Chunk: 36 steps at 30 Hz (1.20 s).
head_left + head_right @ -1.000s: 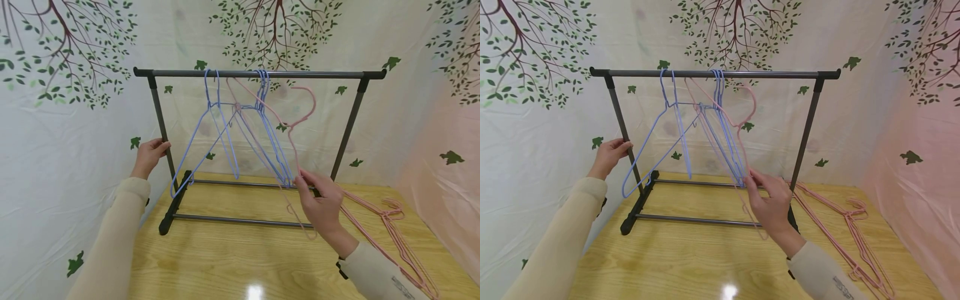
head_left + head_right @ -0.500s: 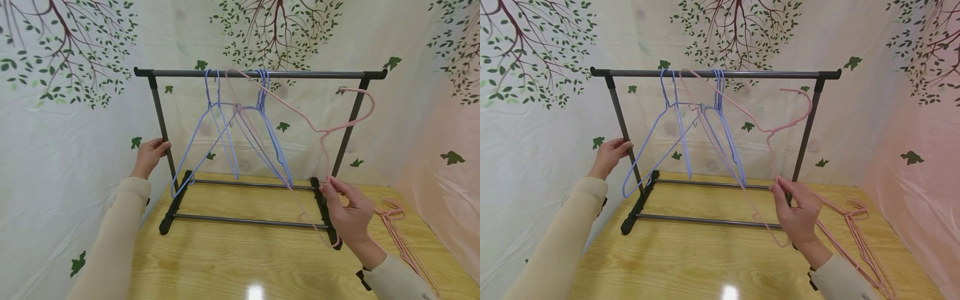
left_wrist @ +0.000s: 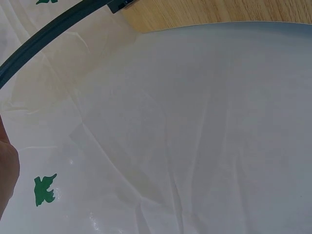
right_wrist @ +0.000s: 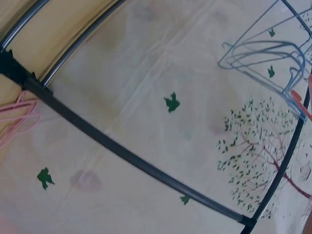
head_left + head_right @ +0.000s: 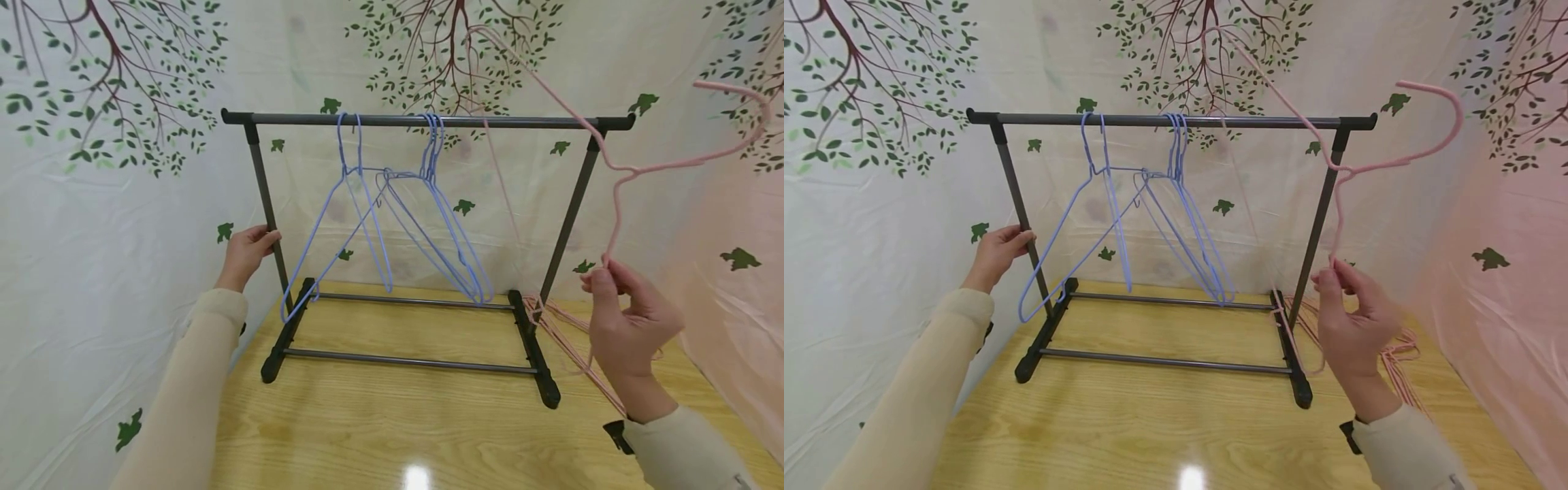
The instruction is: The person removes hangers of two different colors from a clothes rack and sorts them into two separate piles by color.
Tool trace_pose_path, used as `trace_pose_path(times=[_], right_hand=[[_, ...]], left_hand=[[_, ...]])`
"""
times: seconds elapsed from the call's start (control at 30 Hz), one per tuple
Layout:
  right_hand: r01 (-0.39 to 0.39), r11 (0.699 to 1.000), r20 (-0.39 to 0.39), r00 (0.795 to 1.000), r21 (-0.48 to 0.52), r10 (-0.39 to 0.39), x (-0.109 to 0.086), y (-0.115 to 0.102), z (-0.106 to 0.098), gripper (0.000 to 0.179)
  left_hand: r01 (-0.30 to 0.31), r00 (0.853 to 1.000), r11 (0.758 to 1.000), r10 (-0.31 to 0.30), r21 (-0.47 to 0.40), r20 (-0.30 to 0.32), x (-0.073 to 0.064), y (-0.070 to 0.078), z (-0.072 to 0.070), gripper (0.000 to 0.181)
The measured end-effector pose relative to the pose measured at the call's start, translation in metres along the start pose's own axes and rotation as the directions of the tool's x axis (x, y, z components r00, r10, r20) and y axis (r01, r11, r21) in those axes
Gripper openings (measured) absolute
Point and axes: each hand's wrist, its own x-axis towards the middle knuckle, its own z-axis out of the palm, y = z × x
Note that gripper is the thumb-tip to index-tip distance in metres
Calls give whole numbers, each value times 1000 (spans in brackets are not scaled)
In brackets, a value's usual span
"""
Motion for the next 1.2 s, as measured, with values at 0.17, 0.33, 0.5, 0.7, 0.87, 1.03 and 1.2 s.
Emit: trace_pose_path(times=[0.17, 0.33, 0.5, 0.7, 0.87, 1.03, 1.2], right_hand=[[-8, 998, -34, 999, -59, 6, 14, 10, -11, 14], [-23, 990, -59, 998, -140, 14, 28, 17, -23, 14], [-30, 975, -83, 996, -219, 12, 41, 17, -32, 13], [-26, 954, -92, 996, -300, -1, 54, 24, -49, 13], [-68, 939, -119, 992, -338, 29, 61, 33, -67, 13], [-169, 877, -156, 982, -449, 110, 63, 36, -83, 17], [-276, 836, -203, 958, -474, 201, 64, 39, -98, 19]], left_hand=[[-1, 1000, 1000, 1, 7, 1, 0, 1, 0, 54], [0, 1000, 1000, 0, 3, -5, -1, 2, 0, 53], [5, 1000, 1000, -5, -3, -3, -2, 2, -1, 52], [-4, 1000, 1000, 4, 6, 5, -2, 2, -1, 51], [-1, 1000, 1000, 1, 2, 2, -1, 1, -1, 52], [1, 1000, 1000, -1, -4, 4, -1, 1, -1, 53], [-2, 1000, 1000, 2, -7, 11, -2, 2, -1, 54]])
